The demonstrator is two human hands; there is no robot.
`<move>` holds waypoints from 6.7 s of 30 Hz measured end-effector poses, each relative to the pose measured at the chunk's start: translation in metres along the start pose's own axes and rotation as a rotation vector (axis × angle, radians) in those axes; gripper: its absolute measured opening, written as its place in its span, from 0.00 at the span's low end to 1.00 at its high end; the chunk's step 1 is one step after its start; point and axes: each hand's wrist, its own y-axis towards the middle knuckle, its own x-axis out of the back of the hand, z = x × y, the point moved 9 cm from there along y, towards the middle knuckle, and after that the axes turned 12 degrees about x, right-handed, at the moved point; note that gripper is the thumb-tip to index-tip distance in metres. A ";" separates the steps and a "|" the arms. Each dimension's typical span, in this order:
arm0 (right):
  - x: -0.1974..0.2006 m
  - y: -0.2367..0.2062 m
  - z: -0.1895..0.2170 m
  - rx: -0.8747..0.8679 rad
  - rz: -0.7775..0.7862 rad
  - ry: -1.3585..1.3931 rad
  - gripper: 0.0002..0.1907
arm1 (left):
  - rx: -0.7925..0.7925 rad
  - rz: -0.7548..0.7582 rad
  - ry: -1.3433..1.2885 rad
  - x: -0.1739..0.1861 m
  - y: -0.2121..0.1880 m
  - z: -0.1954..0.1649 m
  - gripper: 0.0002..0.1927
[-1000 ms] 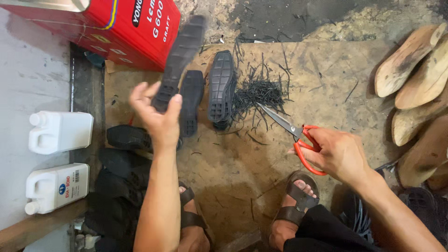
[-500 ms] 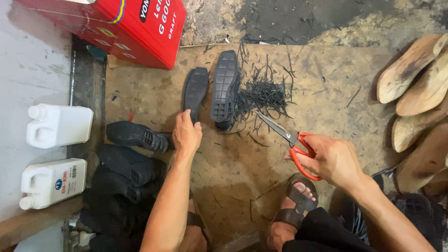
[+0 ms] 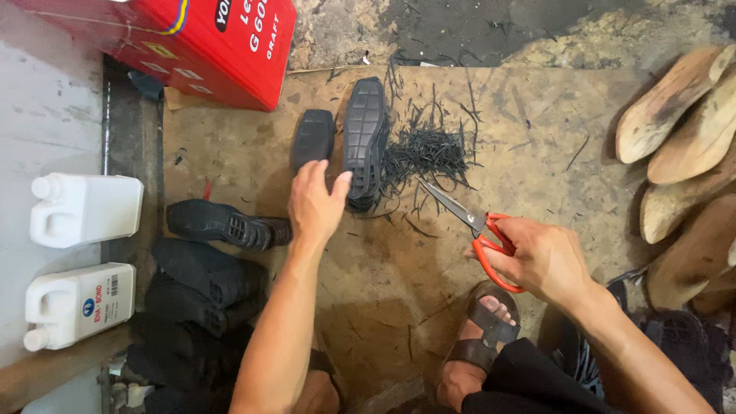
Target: The person sits on the floor of a shoe workshop and trims excess rubber from the edges of black shoe soles using red-handled scissors, rotating each sole to cut around its perimeter and setting trimmed soles on the work surface. Cut rubber scraps accumulate in a pile as the person works through the soles one at a time.
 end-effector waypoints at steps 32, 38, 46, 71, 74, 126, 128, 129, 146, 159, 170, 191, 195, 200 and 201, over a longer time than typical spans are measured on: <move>0.000 -0.006 0.037 0.099 -0.200 0.284 0.26 | 0.178 0.821 -1.838 -0.013 -0.060 -0.092 0.11; 0.000 -0.004 0.035 0.022 -0.167 0.251 0.26 | 0.248 0.869 -1.854 -0.026 -0.079 -0.103 0.12; 0.002 -0.010 0.030 0.007 -0.022 0.260 0.25 | 0.132 0.838 -1.616 -0.011 -0.057 -0.080 0.14; -0.015 -0.016 0.028 -0.097 0.062 0.411 0.22 | -0.026 0.990 -1.317 -0.016 -0.078 -0.101 0.18; -0.012 -0.015 0.031 -0.045 0.023 0.393 0.22 | 0.070 0.975 -1.416 -0.019 -0.072 -0.094 0.18; -0.028 -0.026 0.024 -0.117 -0.034 0.412 0.19 | 0.294 1.116 -1.694 -0.047 -0.105 -0.108 0.15; -0.028 -0.028 0.023 -0.103 -0.057 0.416 0.19 | 0.289 1.116 -1.684 -0.049 -0.106 -0.107 0.15; -0.028 -0.027 0.022 -0.094 -0.068 0.417 0.19 | 0.286 1.116 -1.679 -0.049 -0.106 -0.107 0.15; -0.033 -0.026 0.012 -0.279 0.037 0.443 0.19 | 0.158 0.759 -1.811 -0.007 -0.059 -0.094 0.22; 0.007 -0.011 0.037 0.029 -0.169 0.188 0.26 | 0.189 0.882 -1.781 -0.028 -0.084 -0.106 0.22; 0.004 -0.016 0.030 0.016 -0.113 0.319 0.22 | 0.095 0.911 -1.665 -0.016 -0.071 -0.097 0.22; 0.014 -0.013 0.035 0.030 -0.128 0.283 0.22 | 0.048 0.980 -1.441 -0.033 -0.082 -0.092 0.18; 0.018 -0.010 0.041 0.056 -0.150 0.268 0.22 | -0.079 0.992 -1.241 -0.028 -0.084 -0.098 0.12; 0.026 -0.010 0.049 0.126 -0.209 0.295 0.23 | -0.101 1.049 -1.195 -0.027 -0.093 -0.109 0.14; 0.025 -0.010 0.049 0.131 -0.208 0.298 0.23 | -0.100 1.053 -1.194 -0.026 -0.092 -0.110 0.14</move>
